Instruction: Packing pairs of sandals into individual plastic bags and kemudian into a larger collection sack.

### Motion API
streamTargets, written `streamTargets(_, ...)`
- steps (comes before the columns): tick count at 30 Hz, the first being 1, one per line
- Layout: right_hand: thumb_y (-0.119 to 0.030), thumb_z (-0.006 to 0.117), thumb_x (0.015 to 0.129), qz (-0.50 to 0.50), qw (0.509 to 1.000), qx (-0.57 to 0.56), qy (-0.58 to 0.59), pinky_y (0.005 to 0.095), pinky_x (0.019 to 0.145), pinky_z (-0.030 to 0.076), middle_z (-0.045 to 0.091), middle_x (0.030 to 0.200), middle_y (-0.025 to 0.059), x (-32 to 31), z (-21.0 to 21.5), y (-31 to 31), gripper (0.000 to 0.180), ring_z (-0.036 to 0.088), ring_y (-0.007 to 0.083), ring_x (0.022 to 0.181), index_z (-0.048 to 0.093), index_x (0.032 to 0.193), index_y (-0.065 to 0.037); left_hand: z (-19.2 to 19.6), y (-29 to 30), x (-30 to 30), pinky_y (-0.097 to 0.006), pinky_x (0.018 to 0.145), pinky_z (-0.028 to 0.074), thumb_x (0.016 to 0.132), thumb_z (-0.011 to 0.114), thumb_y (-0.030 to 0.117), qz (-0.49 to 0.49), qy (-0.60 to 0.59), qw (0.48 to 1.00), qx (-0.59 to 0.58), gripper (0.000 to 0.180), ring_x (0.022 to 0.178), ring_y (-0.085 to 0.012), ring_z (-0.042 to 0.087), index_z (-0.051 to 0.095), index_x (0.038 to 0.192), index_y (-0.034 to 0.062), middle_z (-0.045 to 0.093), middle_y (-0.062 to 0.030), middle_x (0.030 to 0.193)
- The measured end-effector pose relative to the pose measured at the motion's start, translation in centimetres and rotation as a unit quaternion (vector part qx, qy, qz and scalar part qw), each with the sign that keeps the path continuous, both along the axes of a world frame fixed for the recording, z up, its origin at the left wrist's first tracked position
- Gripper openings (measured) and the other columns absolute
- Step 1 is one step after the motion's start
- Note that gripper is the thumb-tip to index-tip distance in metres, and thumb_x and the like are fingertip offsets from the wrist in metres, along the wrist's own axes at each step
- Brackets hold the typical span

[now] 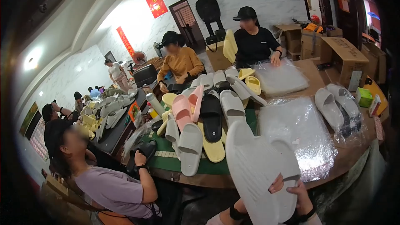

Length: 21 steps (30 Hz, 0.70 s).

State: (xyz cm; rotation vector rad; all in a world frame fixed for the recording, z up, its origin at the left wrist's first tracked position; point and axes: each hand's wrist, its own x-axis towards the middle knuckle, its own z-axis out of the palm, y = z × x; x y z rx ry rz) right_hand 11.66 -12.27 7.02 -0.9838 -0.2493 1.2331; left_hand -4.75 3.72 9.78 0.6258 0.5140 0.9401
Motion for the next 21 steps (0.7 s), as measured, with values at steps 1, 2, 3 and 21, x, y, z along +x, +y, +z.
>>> streamTargets(1, -0.005, 0.062, 0.073, -0.056, 0.998, 0.009, 0.025, 0.0380, 0.076, 0.056, 0.064, 0.099, 0.0180, 0.4, 0.4, 0.0, 0.053, 0.067, 0.0275, 0.085, 0.048, 0.123, 0.006, -0.1, 0.1, 0.0, -0.041, 0.095, 0.047, 0.095, 0.047, 0.050, -0.003, 0.000, 1.000, -0.006, 0.059, 0.110, -0.0253, 0.056, 0.047, 0.131, 0.0040, 0.057, -0.0120, 0.122)
streamTargets(2, -0.006, 0.059, 0.074, -0.106, 0.994, 0.002, 0.033, 0.0378, 0.073, 0.057, 0.065, 0.096, 0.0179, 0.5, 1.9, 0.1, 0.047, 0.068, 0.0283, 0.081, 0.051, 0.119, 0.006, -0.1, 0.1, -0.1, -0.041, 0.095, 0.047, 0.095, 0.047, 0.050, -0.006, 0.001, 1.000, -0.013, 0.059, 0.110, -0.0253, 0.056, 0.047, 0.131, 0.0040, 0.057, -0.0120, 0.122)
streamTargets(3, -0.009, 0.056, 0.075, -0.116, 0.992, 0.029, 0.026, 0.0383, 0.073, 0.058, 0.065, 0.095, 0.0179, 1.4, 1.8, 0.1, 0.045, 0.068, 0.0283, 0.080, 0.051, 0.118, 0.006, 0.0, -0.1, 0.1, -0.041, 0.095, 0.047, 0.095, 0.047, 0.050, -0.016, 0.000, 1.000, -0.020, 0.059, 0.110, -0.0253, 0.056, 0.047, 0.131, 0.0040, 0.057, -0.0120, 0.122)
streamTargets(21, 0.000, 0.057, 0.078, -0.176, 0.979, 0.062, -0.086, 0.0328, 0.085, 0.053, 0.060, 0.113, 0.0155, 6.8, 3.3, 1.4, 0.057, 0.062, 0.0236, 0.099, 0.042, 0.133, 0.003, -4.5, -2.0, 2.0, -0.037, 0.088, 0.051, 0.091, 0.051, 0.049, -0.098, 0.052, 0.984, -0.138, 0.056, 0.103, -0.0239, 0.059, 0.053, 0.125, 0.0040, 0.060, -0.0117, 0.114)
